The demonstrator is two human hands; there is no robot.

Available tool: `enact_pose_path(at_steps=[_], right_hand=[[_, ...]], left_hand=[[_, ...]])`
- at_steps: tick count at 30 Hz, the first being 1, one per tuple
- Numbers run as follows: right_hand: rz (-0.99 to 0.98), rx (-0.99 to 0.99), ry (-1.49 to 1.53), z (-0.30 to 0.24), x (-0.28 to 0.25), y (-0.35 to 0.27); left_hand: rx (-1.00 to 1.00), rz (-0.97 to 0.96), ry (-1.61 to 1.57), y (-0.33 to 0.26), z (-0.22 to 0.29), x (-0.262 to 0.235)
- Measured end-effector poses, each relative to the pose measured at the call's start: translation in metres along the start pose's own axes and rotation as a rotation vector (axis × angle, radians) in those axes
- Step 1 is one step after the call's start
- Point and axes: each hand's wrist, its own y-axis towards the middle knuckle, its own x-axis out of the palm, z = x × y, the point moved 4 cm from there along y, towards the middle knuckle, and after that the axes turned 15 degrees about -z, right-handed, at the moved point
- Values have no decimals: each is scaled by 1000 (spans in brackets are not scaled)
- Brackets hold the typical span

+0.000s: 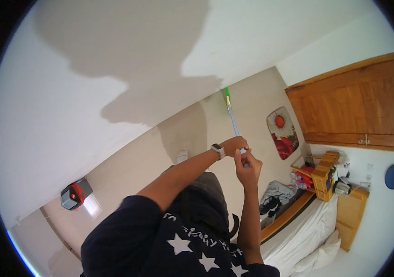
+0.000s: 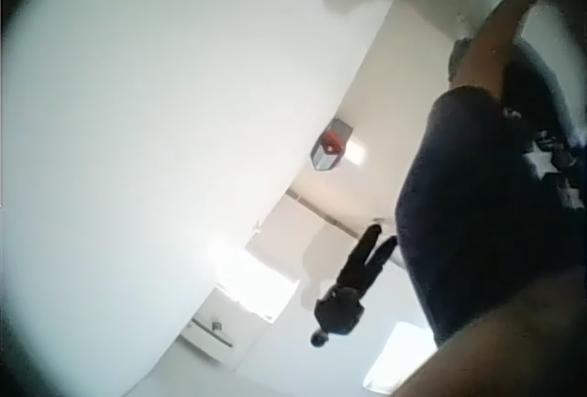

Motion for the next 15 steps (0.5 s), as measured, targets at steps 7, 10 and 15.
enact_pose_path(at_steps=[7, 10, 15], right_hand=[[-37, 133, 295, 40, 68, 16], [-29, 99, 411, 21, 72, 15], [-18, 141, 605, 0, 76, 0]], left_hand=[[-398, -189, 98, -69, -56, 1], [-342, -77, 155, -84, -35, -10], [-453, -75, 132, -118, 3, -21]])
